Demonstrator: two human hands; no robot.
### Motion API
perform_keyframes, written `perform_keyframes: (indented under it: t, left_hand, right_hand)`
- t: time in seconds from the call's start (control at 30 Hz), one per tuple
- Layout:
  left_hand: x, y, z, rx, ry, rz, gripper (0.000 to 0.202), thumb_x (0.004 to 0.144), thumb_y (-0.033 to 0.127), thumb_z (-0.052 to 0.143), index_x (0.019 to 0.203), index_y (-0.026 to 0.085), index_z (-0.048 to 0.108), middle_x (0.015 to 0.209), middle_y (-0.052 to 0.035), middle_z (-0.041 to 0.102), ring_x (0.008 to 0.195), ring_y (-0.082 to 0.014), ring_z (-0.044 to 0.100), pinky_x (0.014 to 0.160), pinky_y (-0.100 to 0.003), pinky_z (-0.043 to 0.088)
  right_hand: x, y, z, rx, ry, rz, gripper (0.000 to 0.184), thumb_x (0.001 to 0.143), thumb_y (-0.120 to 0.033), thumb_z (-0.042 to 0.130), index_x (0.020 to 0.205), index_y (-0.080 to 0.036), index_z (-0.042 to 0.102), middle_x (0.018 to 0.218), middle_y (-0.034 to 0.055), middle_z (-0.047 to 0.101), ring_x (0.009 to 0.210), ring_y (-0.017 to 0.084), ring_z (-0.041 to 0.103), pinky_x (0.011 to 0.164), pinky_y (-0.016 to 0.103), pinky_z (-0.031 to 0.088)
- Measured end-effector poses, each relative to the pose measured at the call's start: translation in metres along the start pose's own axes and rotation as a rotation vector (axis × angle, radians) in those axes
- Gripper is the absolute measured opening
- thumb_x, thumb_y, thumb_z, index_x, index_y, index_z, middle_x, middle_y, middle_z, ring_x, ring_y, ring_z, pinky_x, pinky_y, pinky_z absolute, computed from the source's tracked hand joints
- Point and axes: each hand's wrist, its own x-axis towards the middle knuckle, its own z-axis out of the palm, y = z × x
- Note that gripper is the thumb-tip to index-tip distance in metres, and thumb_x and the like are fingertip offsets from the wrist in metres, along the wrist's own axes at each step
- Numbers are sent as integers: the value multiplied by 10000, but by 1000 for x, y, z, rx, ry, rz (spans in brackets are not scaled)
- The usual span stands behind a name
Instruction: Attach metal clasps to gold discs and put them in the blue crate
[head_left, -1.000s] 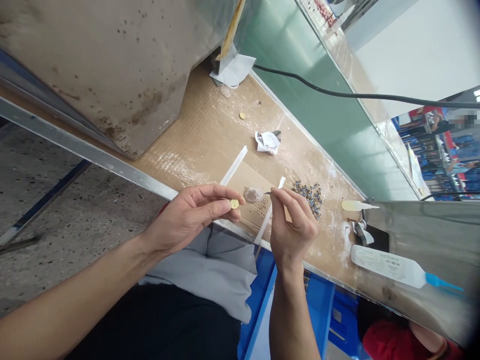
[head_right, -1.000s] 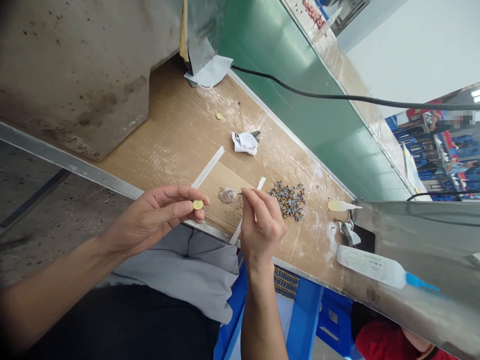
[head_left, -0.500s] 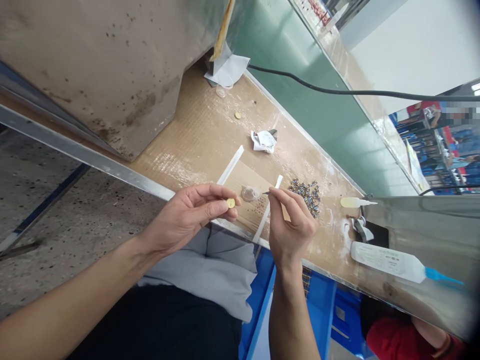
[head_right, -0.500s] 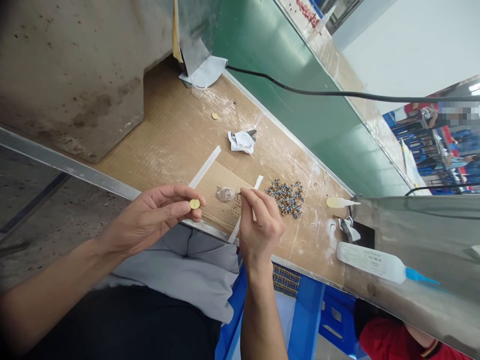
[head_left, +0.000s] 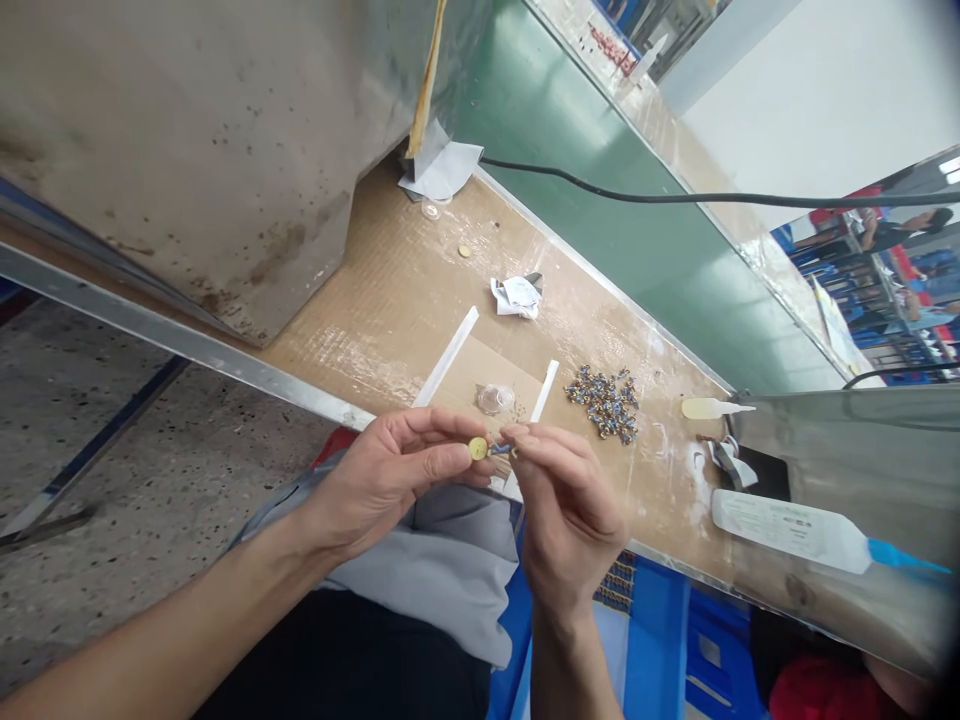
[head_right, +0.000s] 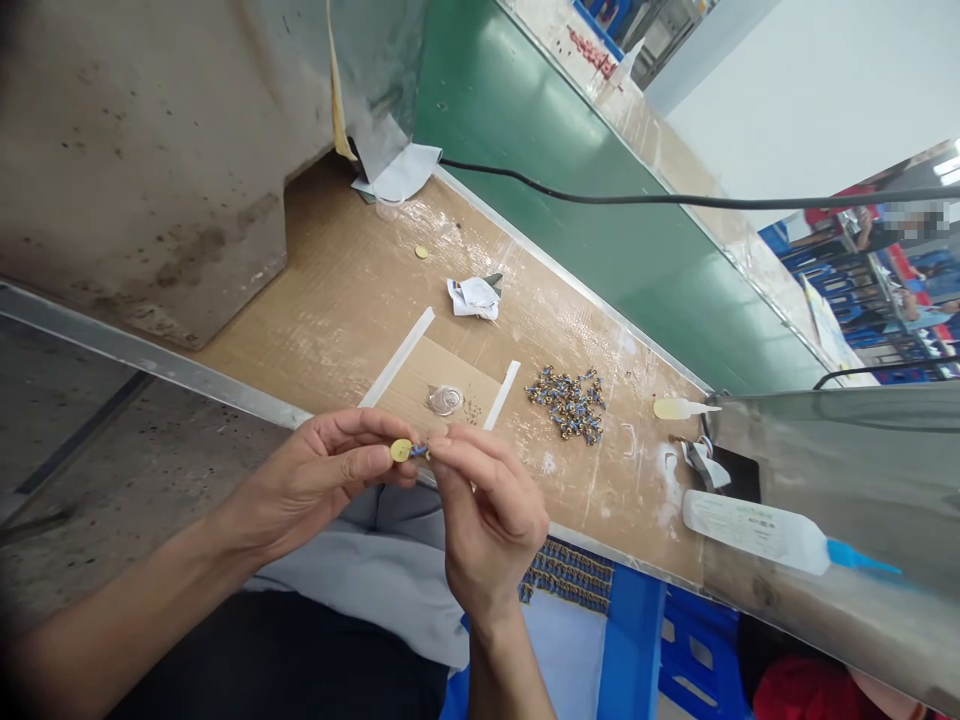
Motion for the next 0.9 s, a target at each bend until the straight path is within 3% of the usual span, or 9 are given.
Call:
perform_keyframes:
  t: [0.63,0.9]
  left_hand:
    - [-6,-3,1,53,19,10,173,934,246,1007,1098,240,951,1028,-40,926,884,-146,882,927,-205,700]
    - [-7,0,2,139,47,22,148,933,264,1008,1066,232,954,924,-48,913,844,-141,862,887,-189,680]
  right_hand:
    - [-1,-1,-6,-50,-69,-14,269,1072,-80,800,1211,-297,878,1183,31,864,1077,234,854,946,385,744]
    - [2,0,-9,-110,-97,-185,385,1059,-23,787,1304,-312,857,1215,39,861,1076,248,858,937,418,760]
